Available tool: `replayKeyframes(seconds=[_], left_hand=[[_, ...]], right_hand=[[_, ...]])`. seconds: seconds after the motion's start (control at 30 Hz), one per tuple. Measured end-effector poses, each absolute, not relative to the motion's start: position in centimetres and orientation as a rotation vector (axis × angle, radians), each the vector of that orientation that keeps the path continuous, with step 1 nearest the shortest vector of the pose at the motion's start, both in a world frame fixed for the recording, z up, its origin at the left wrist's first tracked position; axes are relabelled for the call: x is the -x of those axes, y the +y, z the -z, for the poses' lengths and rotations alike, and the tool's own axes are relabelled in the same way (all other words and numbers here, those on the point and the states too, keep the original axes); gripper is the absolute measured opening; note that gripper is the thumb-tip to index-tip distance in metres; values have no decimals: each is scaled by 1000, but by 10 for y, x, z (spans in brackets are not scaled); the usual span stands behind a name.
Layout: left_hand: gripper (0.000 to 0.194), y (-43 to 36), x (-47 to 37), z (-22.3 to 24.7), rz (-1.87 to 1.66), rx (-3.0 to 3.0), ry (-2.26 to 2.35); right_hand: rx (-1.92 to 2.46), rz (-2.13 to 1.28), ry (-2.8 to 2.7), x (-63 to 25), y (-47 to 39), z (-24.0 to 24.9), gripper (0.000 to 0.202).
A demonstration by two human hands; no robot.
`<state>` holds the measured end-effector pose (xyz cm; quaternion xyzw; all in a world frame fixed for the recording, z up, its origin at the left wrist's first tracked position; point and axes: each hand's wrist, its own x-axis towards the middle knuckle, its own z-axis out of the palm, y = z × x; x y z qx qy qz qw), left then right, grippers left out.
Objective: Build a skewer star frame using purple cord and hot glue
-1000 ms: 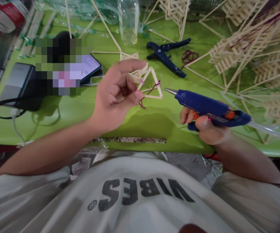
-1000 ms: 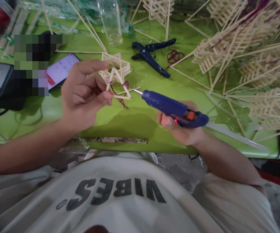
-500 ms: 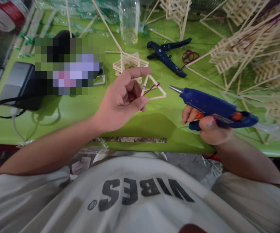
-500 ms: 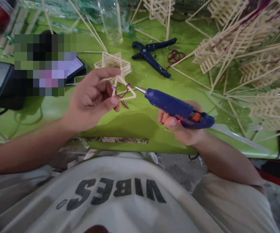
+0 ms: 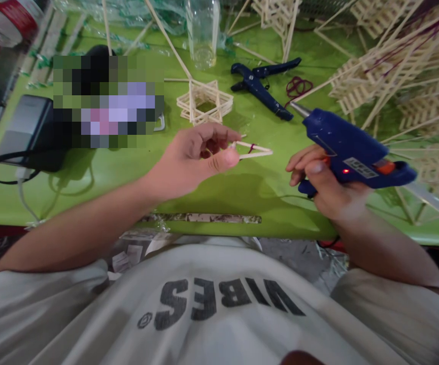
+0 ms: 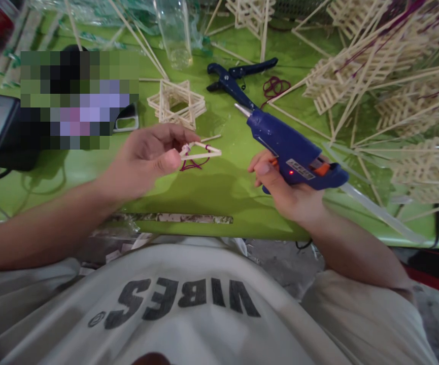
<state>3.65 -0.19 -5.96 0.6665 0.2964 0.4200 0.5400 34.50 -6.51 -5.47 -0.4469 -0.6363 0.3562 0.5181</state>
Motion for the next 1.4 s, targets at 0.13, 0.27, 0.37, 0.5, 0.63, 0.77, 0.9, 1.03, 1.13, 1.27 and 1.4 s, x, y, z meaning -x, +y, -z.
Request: replayKeyframes(seconds=[0.13, 0.27, 0.37, 0.5, 0.63, 0.77, 0.9, 1.03, 1.13, 1.27, 1.4], left_hand=[[61, -9, -40, 49, -787, -1432, 649], [67, -13, -42, 46, -689, -1405, 785], [63, -14, -43, 50, -667, -1419, 864], [57, -16, -47, 53, -673, -1421, 884], [58, -19, -50, 53, -654, -1415, 928], [60, -19, -49, 53, -626, -1410, 953], [65, -19, -49, 52, -603, -1408, 973], [77, -19, -49, 49, -632, -1436, 932], [60, -18, -49, 50, -718, -1394, 927], [11, -17, -51, 49, -686, -1389, 1001], [13, -20, -52, 45, -714, -1518, 1017]], right_hand=[[1243, -868, -1447, -347, -68, 60, 22], [1210, -913, -1421, -340, -69, 60, 28], [1227, -941, -1426, -332, -70, 61, 32], [1242, -830, -1469, -319, -69, 69, 31], [1124, -762, -1512, -312, -64, 78, 30], [1091, -742, -1573, -314, -59, 85, 28], [1089, -688, -1560, -316, -57, 92, 31], [1087, -691, -1487, -314, -55, 95, 37], [1114, -721, -1372, -313, -52, 92, 38], [1126, -842, -1275, -314, -50, 84, 43], [1140, -951, -1228, -313, -52, 77, 43]])
